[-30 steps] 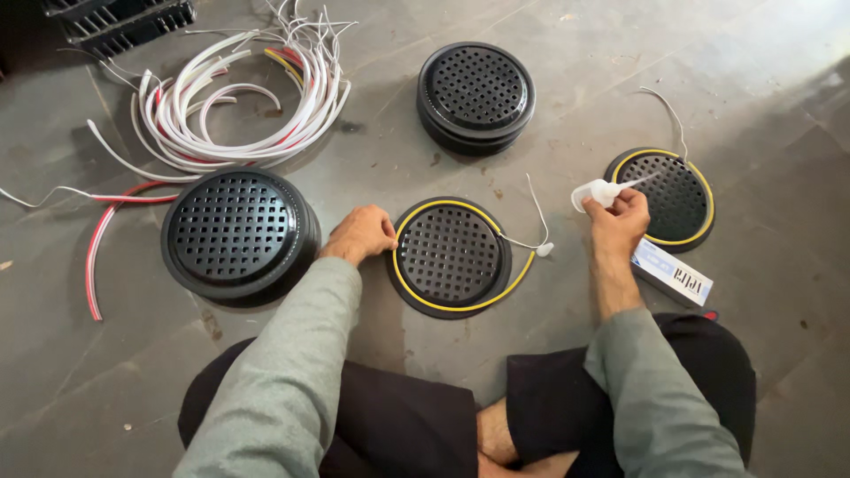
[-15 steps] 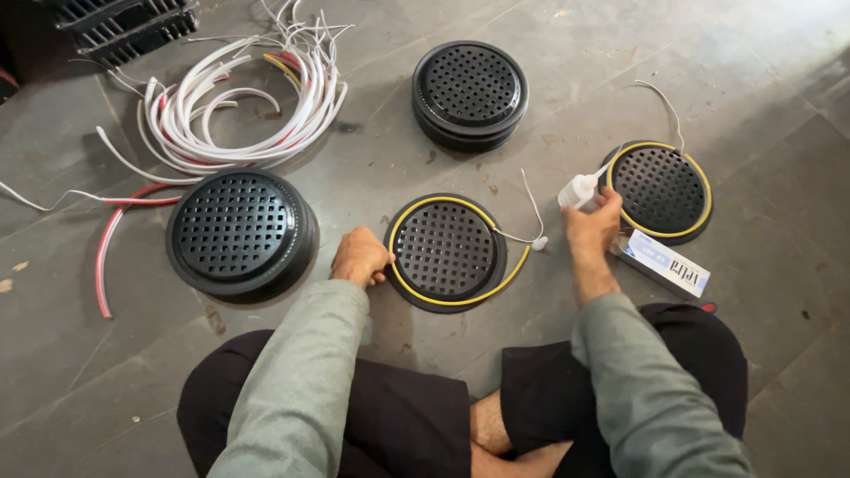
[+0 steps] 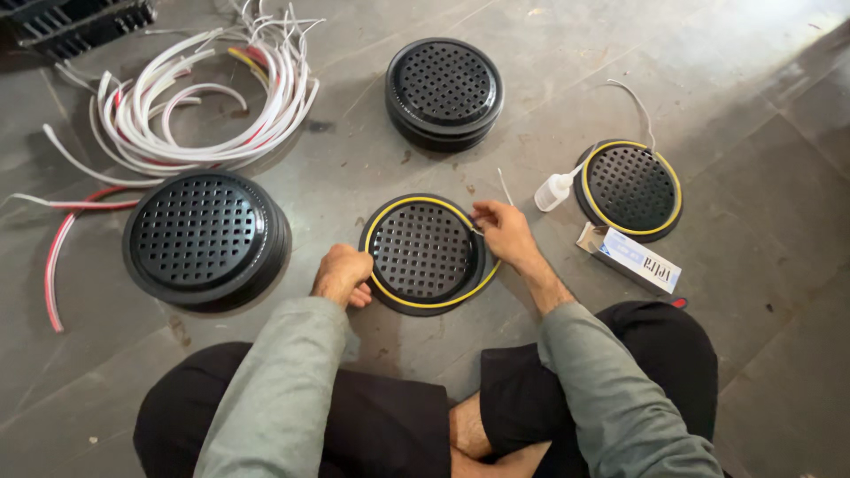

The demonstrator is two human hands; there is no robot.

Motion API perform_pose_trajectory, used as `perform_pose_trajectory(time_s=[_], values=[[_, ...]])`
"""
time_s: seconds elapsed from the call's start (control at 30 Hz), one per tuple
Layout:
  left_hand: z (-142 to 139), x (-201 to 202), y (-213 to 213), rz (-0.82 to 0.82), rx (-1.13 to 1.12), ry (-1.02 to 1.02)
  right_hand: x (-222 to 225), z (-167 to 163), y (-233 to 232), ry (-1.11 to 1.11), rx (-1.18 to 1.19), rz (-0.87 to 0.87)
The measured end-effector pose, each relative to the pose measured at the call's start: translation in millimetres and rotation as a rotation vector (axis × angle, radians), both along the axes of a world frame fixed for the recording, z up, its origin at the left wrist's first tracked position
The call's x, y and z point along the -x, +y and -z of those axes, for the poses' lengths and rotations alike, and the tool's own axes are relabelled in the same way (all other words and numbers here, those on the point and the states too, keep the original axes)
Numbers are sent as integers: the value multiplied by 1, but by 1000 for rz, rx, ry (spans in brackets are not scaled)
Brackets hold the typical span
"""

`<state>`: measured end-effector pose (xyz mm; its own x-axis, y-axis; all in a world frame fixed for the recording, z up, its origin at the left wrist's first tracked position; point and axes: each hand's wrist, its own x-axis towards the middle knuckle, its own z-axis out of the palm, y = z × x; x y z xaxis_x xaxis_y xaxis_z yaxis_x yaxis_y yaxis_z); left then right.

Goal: The person sits on the floor and assembles speaker components by applying glue from a small bottle to the edge of a perforated black speaker cover. They then press a yellow ring onto the glued edge and use pliers to secure a wire attached to the ring.

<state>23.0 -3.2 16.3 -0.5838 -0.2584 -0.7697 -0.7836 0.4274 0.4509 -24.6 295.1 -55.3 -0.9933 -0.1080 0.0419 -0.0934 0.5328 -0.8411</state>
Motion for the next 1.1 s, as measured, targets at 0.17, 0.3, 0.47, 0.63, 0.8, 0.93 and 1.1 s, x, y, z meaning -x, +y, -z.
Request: perform_pose_trajectory(time_s=[0.17,0.3,0.47,0.63,0.8,0.93,1.1], values=[[9,6,-3,-45,124,48,0,3,0,-169,161,-17],[26,20,-15,28,275,279,0,5,-3,-163,52,0],[50,35,-30,-22,307,517,-11,4,-20,-81,-167,35],[54,50,-29,-50,181,817,-37,-1,-37,-125,-230,54],[42,42,-27,23,411,446,-18,13,-34,138,-90,13],[37,39,-31,21,391,389,2,23,-25,-108,323,-81],[54,46,-36,-5,302,655,-17,32,-18,-147,176,86]])
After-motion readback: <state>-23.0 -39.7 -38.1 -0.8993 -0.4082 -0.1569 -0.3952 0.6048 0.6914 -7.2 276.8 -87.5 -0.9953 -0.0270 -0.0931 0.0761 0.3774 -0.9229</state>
